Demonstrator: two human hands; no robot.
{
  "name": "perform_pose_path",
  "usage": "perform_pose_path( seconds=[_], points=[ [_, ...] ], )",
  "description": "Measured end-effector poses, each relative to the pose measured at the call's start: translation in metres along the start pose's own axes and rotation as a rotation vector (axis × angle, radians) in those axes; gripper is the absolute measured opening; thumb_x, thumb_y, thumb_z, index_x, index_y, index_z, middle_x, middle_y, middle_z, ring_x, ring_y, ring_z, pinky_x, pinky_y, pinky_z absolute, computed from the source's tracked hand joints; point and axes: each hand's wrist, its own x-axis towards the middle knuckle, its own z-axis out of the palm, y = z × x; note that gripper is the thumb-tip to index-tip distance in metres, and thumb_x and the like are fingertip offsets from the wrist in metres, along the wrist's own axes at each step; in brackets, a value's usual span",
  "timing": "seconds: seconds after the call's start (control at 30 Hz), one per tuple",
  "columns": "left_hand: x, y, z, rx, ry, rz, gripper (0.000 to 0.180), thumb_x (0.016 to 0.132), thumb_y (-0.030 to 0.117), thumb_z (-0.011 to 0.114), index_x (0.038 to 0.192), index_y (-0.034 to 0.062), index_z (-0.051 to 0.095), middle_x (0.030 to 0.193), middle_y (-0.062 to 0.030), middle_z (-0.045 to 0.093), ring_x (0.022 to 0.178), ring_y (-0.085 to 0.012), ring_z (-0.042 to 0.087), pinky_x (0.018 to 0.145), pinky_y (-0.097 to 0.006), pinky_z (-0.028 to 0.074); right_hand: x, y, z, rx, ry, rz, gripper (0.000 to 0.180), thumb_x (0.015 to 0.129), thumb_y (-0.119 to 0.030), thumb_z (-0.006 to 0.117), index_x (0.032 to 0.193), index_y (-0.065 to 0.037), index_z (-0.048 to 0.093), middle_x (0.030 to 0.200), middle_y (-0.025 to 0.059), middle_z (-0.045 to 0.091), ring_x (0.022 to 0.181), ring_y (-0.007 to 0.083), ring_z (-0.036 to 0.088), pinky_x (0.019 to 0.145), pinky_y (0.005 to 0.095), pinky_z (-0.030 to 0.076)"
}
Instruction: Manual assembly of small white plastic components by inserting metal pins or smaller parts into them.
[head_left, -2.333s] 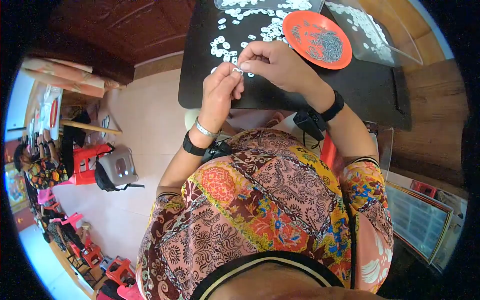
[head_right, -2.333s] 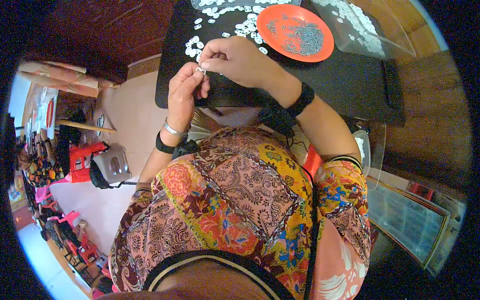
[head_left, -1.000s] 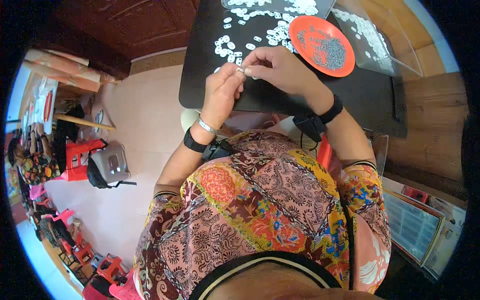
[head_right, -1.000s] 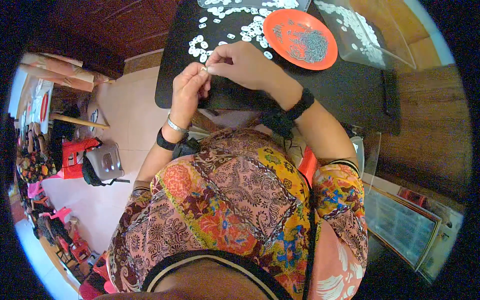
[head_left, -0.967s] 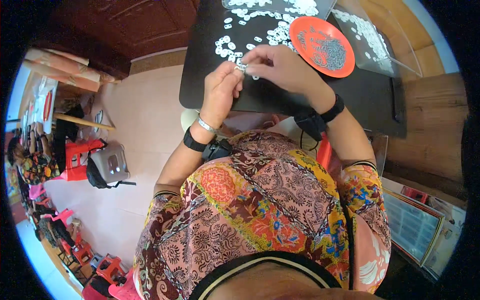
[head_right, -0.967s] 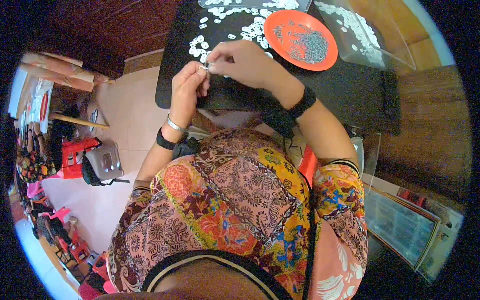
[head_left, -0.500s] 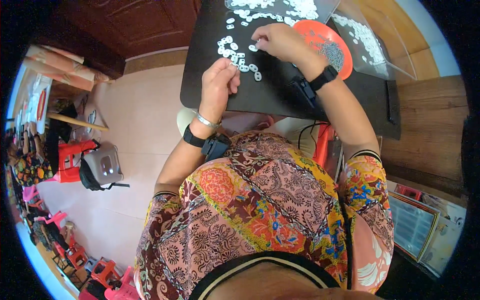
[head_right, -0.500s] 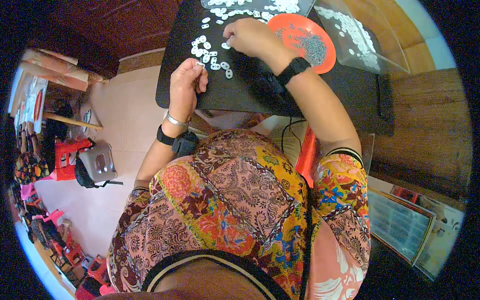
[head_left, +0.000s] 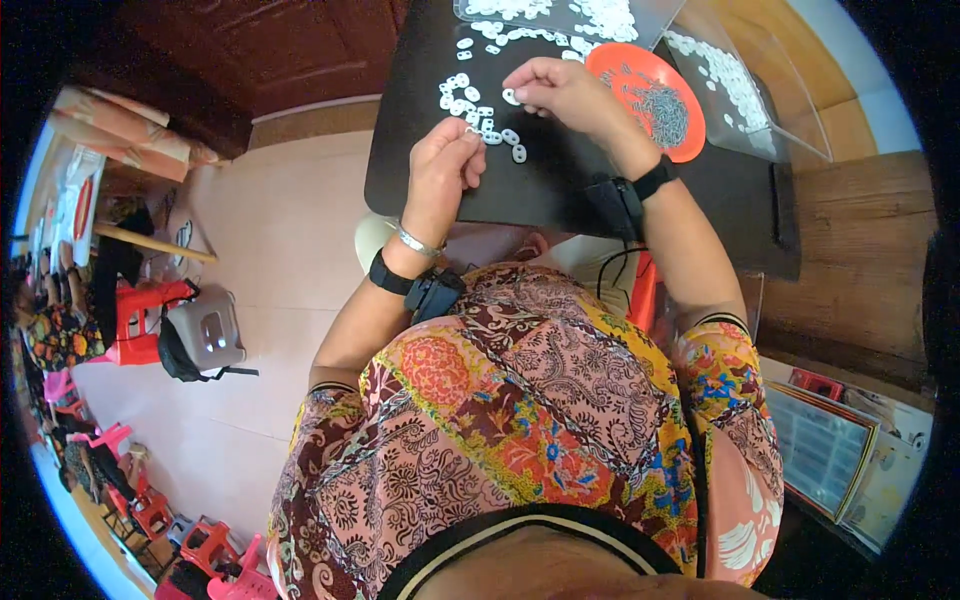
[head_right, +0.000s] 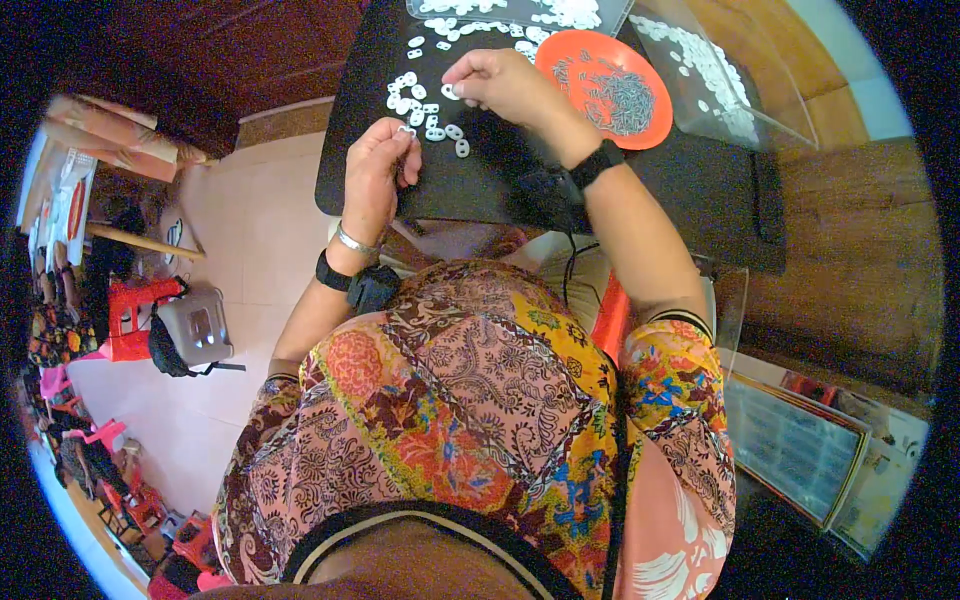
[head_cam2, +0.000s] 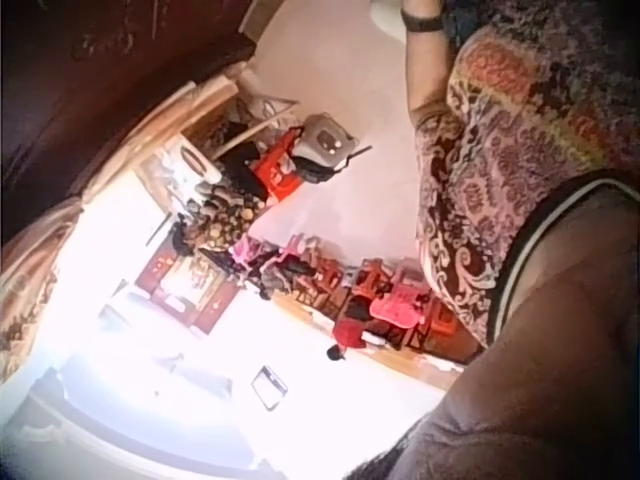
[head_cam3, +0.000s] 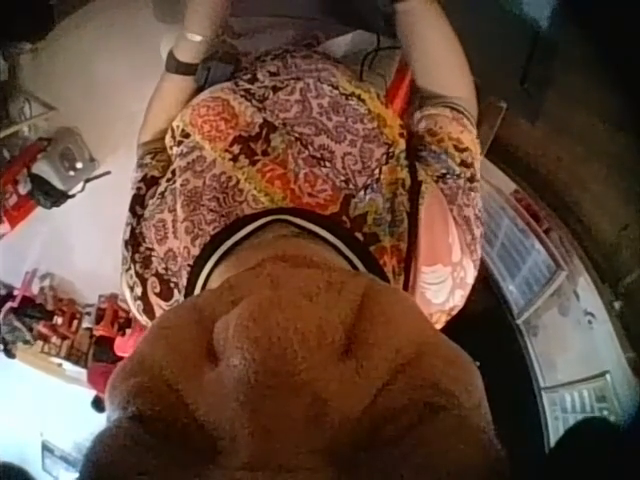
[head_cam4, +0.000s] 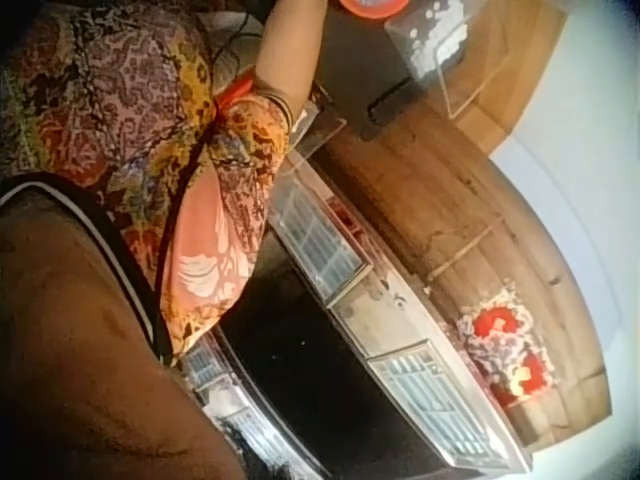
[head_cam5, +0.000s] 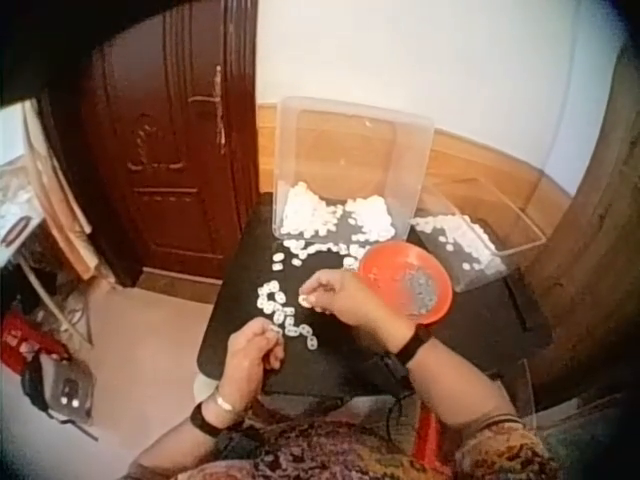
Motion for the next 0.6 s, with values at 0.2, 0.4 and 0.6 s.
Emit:
perform_pose_path(
  seconds=[0.2,0.4,0.6],
  points=[
    [-0.004,0.004,0.009,0.014,-0.036,-0.037,0.018,0.088,0.016,0.050,0.073,0.0063,0.056,0.060,0.0009,0.053,0.049,-0.0052,0.043,0.045,-0.018,0.030,-0.028,-0.018,0.005,0.538,-0.076,0.063,0.020,0.087,-0.013,0.058,0.104,-0.004,0.063,0.081,-0.0035,0.059,0.072,0.0040,0.054,0.067,0.0181,0.044],
    [-0.010,0.008,0.019,-0.006,-0.041,-0.047,0.017,0.088,0.016,0.050,0.075,0.0063,0.056,0.060,0.0012,0.053,0.048,-0.0046,0.043,0.044,-0.018,0.029,-0.043,-0.026,0.014,0.487,-0.034,-0.025,0.019,0.088,-0.010,0.058,0.104,-0.002,0.062,0.080,-0.0025,0.059,0.071,0.0047,0.054,0.066,0.0186,0.044],
    [-0.014,0.012,0.026,0.020,-0.016,-0.035,0.016,0.088,0.015,0.049,0.076,0.0060,0.055,0.060,0.0013,0.053,0.049,-0.0042,0.042,0.044,-0.018,0.029,-0.050,-0.027,0.017,0.400,0.030,-0.128,0.017,0.088,-0.007,0.056,0.102,0.000,0.062,0.081,-0.0017,0.059,0.072,0.0045,0.052,0.065,0.0186,0.043]
  ],
)
